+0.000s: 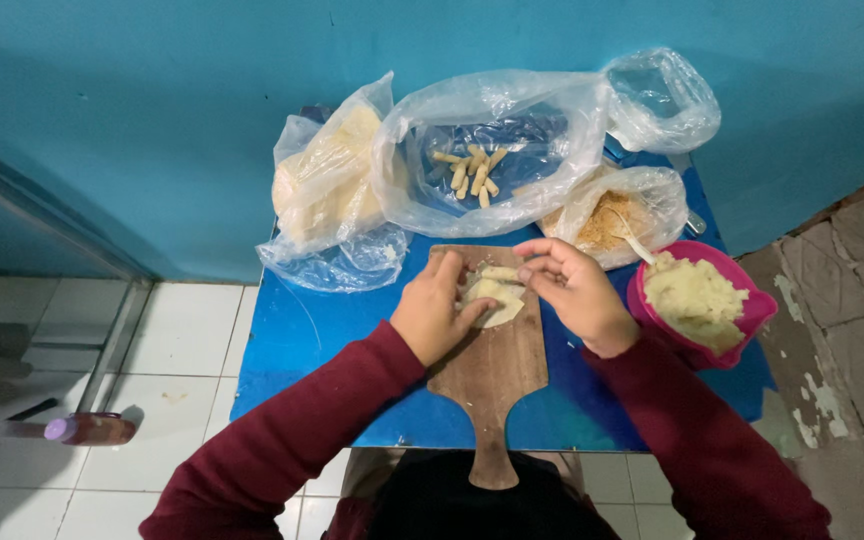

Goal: The person places a square of thin dough on a wooden board, spoons filling from a pink bowl onto it, and folds and pinches the dough closed around the filling. Finished folded pastries are set into a plastic bag on the table, and the person repeats the folding cycle with new dough squares.

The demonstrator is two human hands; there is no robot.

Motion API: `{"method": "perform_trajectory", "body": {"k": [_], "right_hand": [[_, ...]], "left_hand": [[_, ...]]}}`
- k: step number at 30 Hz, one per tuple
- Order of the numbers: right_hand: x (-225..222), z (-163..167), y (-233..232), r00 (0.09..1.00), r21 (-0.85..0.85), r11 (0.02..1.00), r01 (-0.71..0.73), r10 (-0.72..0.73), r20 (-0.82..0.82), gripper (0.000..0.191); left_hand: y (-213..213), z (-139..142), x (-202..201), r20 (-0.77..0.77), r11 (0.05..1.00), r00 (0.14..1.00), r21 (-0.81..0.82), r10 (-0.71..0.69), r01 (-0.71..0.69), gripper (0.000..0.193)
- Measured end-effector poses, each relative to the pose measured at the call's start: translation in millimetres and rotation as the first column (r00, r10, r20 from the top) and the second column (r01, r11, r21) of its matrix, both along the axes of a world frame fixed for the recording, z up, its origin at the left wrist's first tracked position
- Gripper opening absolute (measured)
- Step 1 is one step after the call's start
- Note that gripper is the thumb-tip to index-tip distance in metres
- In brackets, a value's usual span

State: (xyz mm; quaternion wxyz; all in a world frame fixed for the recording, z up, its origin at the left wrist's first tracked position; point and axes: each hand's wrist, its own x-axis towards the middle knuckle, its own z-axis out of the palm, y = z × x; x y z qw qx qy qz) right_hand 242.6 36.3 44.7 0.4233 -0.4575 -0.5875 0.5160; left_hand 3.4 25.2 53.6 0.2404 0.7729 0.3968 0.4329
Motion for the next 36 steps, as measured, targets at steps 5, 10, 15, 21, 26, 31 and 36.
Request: {"method": "perform_trajectory", "body": {"k": [5,10,15,21,26,31,36], "right_hand": [[-5,16,-11,1.000,0.021,0.999,-0.027,0.026,0.007,0.028],[20,54,-25,0.679,0.665,0.730,0.159,-0.570,0.463,0.027],[53,81,-35,0.124,0.785,0.619,0.031,-0.781,0.612,0.052],[72,68,-25,0.357,0.510,0.830,0.227,-0.558,0.749,0.046],[75,48,-8,0.723,0.497,0.818,0.290,-0.528,0.446,0.031],[74,37,3,0.683,0.527,0.769,0.361,-0.603,0.412,0.022],[88,27,10,0.723,0.284,0.751,0.596,-0.656,0.217,0.022]], "left_hand": [[5,22,-5,-0.016,0.981,0.986,0.093,-0.167,0.168,0.026],[41,33,3,-0.041,0.930,0.996,0.362,0.080,-0.060,0.018],[97,43,13,0.022,0.920,0.969,0.311,0.246,-0.240,0.059],[56,17,16,-0.169,0.942,0.966,0.306,0.198,-0.139,0.026],[12,-4,6,-0.410,0.984,0.904,0.172,0.120,-0.052,0.028],[1,-11,-2,-0.529,0.997,0.845,0.022,0.076,-0.076,0.040],[0,-18,-3,-0.554,0.995,0.828,0.010,0.090,-0.101,0.041]]}}
